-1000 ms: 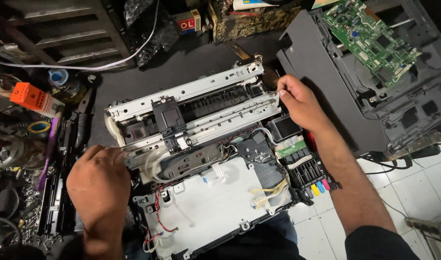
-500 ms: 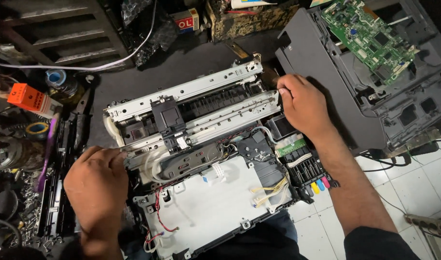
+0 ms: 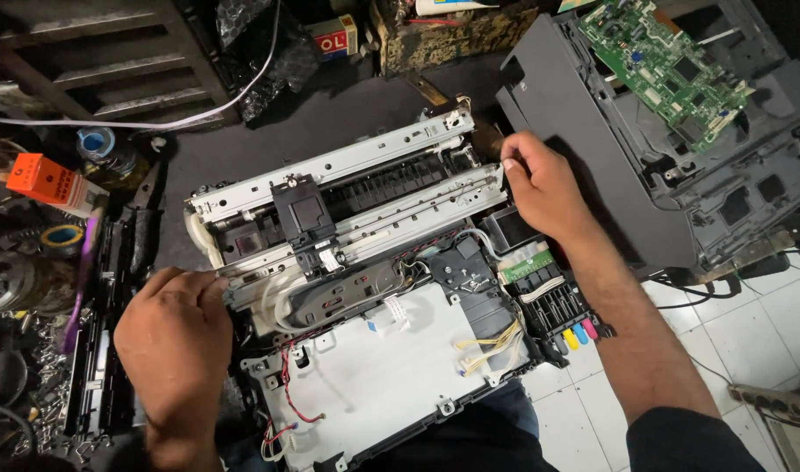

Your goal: The person removes a circuit board from a disassembled printer and sets it aside. They then use a screwdriver to loosen screws and remove a metal rail from the printer's internal mechanism.

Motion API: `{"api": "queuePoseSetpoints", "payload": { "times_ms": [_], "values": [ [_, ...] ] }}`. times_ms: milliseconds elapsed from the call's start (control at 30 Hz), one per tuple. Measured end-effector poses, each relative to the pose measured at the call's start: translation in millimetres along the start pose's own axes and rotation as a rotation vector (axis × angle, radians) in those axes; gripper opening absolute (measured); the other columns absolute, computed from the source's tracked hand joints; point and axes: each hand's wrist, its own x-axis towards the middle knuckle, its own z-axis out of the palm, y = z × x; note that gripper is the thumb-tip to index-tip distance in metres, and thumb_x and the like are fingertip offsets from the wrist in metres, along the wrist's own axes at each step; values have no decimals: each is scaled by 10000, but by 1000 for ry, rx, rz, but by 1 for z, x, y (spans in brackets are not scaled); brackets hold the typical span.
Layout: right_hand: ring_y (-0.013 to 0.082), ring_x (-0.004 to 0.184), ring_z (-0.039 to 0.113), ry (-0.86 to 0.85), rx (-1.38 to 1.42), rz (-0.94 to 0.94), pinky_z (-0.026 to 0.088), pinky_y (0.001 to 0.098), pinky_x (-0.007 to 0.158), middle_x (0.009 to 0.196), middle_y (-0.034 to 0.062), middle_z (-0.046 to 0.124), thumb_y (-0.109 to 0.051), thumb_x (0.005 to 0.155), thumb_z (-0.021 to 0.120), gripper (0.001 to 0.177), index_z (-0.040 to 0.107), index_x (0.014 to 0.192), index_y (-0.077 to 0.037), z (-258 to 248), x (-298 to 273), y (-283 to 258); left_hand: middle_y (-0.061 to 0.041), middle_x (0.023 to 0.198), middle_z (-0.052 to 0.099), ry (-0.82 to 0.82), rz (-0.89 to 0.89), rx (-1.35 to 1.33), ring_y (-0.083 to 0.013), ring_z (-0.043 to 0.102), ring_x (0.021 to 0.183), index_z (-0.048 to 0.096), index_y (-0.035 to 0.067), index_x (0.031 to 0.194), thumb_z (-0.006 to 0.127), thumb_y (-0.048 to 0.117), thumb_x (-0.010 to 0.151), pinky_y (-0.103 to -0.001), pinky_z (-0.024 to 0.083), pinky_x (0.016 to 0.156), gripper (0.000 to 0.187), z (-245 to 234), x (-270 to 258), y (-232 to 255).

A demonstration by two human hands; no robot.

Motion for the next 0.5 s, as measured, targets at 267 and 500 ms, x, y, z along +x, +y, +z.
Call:
{"api": "queuePoseSetpoints", "payload": {
  "times_ms": [267, 500],
  "values": [
    [157, 766, 525, -37, -47, -16, 416, 329, 710, 881, 9, 611, -14, 1031, 505, 120, 577, 1049, -108, -5, 3, 1, 5, 992, 755, -44, -31, 61, -250, 697, 843, 826, 144, 969, 708, 177, 965, -399, 494, 645, 123, 3, -1, -2],
    [162, 848, 562, -26, -18, -18, 444, 321, 783, 939, 10, 640, -11, 1024, 520, 120, 598, 1031, -103, -9, 4, -3, -14, 997, 765, -14, -9, 66, -272, 701, 869, 832, 136, 968, 704, 159, 958, -411, 495, 673, 130, 1, 0, 2]
  ]
}}
